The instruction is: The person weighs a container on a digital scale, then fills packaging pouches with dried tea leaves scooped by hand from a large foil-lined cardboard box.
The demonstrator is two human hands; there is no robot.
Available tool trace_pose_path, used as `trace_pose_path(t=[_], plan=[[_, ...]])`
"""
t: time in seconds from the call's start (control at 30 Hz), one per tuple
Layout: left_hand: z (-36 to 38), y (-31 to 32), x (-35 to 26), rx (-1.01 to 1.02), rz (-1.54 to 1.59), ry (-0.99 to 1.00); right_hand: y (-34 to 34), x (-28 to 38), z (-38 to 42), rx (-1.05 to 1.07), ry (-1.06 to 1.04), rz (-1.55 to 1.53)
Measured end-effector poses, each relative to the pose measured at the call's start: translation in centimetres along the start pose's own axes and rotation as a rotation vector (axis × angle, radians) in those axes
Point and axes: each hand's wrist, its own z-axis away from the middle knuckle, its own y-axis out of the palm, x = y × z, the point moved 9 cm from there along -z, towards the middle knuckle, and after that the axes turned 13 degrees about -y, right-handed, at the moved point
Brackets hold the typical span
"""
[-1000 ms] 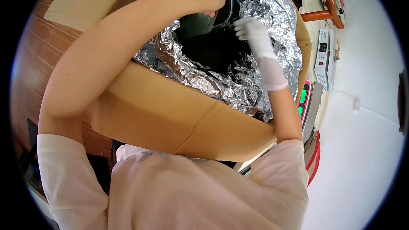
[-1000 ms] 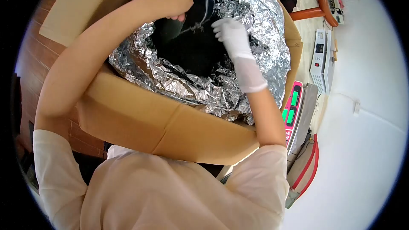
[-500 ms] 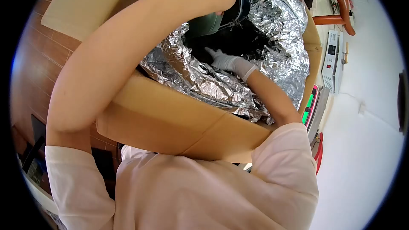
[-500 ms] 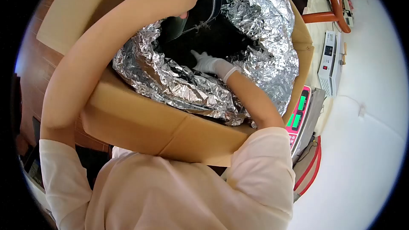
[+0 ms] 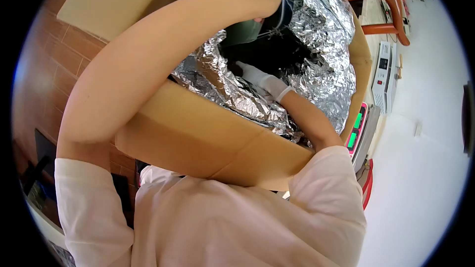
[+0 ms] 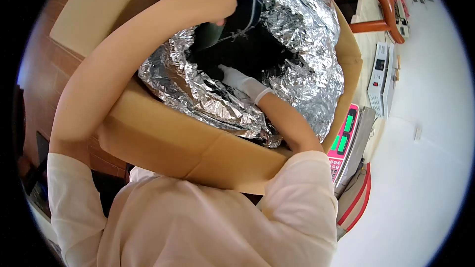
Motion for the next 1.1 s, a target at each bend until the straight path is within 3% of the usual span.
trace_pose_path(t=[0.03,0.07,0.13,0.17,0.33,0.4,0.47,0.73,0.83,0.97,1.03,1.1], plan=[[0.7,-0.6,-0.1,-0.303,0.147,0.455,-0.7,1.6,0.7,0.01,-0.053,-0.032],[0.9,-1.2,0.0,-0.31,0.146,0.438,-0.8,1.6,0.8,0.023,-0.062,-0.021],[1.0,-0.5,-0.6,-0.033,0.079,0.33,-0.7,0.8,1.4,-0.054,0.011,-0.389],[1.4,-1.4,-0.6,-0.267,0.029,0.378,-1.1,1.6,2.2,-0.11,0.038,-0.582],[0.4,-0.1,0.2,-0.226,0.082,0.363,-6.2,4.4,4.9,-0.323,-0.222,-0.953],[1.0,-0.6,-0.2,-0.192,0.1,0.376,-7.5,5.9,7.1,-0.292,-0.257,-1.063],[1.2,-0.2,0.4,0.052,0.236,0.212,-9.1,7.2,9.3,-0.331,-0.355,-1.087],[2.2,2.0,-1.5,0.314,0.29,0.219,-14.4,10.9,18.0,-0.638,-0.629,-1.149],[2.9,2.9,-2.3,0.395,0.395,0.281,-15.0,12.8,18.8,-0.692,-0.629,-1.203],[3.3,3.5,-2.8,0.425,0.327,0.284,-16.1,12.2,17.8,-0.947,-0.494,-1.179],[3.2,3.0,-2.5,0.392,0.357,0.265,-16.3,12.1,17.2,-1.09,-0.417,-1.055],[3.2,2.2,-2.2,0.34,0.387,0.254,-16.2,13.0,17.1,-1.093,-0.378,-1.015]])
